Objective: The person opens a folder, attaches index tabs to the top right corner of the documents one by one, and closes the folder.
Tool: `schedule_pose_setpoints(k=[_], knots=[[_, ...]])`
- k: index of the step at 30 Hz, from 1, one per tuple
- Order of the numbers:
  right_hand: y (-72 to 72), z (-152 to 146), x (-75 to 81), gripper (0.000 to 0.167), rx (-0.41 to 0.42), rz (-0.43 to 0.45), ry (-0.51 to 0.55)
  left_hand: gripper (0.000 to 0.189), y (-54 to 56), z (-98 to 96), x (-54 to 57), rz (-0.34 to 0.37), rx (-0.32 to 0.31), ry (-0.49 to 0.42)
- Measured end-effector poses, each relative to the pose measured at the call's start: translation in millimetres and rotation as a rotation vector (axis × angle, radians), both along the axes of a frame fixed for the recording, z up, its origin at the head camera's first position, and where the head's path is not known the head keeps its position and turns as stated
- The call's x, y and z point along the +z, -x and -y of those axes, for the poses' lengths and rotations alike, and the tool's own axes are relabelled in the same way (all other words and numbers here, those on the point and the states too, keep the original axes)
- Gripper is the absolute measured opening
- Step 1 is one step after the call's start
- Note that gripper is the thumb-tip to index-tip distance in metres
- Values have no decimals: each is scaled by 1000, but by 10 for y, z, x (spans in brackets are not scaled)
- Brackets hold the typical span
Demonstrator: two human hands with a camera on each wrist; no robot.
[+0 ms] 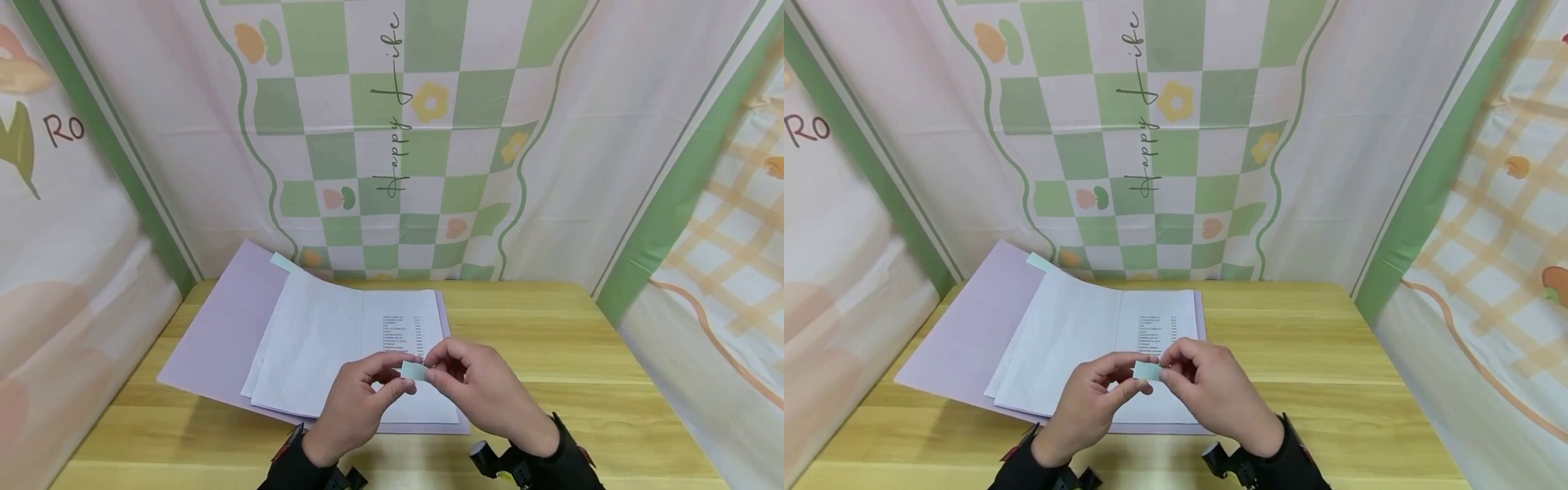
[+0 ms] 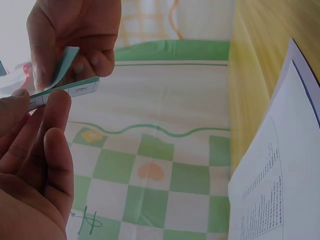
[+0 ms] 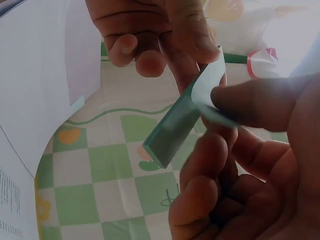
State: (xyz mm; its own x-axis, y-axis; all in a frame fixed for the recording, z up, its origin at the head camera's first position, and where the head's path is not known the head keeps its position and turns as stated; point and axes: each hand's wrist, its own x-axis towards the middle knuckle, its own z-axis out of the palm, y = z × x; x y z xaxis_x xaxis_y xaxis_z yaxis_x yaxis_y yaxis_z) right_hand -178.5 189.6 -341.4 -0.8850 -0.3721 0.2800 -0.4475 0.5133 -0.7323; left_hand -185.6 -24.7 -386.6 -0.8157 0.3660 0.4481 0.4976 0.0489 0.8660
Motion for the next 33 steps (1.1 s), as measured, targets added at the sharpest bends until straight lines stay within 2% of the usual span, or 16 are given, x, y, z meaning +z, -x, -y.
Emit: schedule_pose_setpoints(k=[3, 9, 13, 16, 23, 27, 30, 33], knots=[[-7, -11, 16, 9, 26, 39, -5, 25, -1, 1, 2, -9, 3, 7], [-10, 1, 37, 7, -31, 48, -79, 26, 8, -3, -9, -25, 7, 12], [-10, 12, 20, 5, -54, 4, -86, 26, 14, -10, -16, -33, 21, 14], [-8, 22, -20, 9, -81, -114, -77, 25, 16, -14, -16, -34, 43, 25], [34, 44, -133, 17, -102, -506, -138, 24, 18, -31, 14, -2, 90, 34], [49, 55, -144, 22, -95, -621, -179, 24, 18, -42, 22, -12, 110, 25], [29, 65, -129, 20, -96, -564, -148, 24, 18, -44, 26, -12, 126, 26], [-6, 65, -99, 16, -93, -366, -78, 25, 19, -42, 24, -9, 121, 28]])
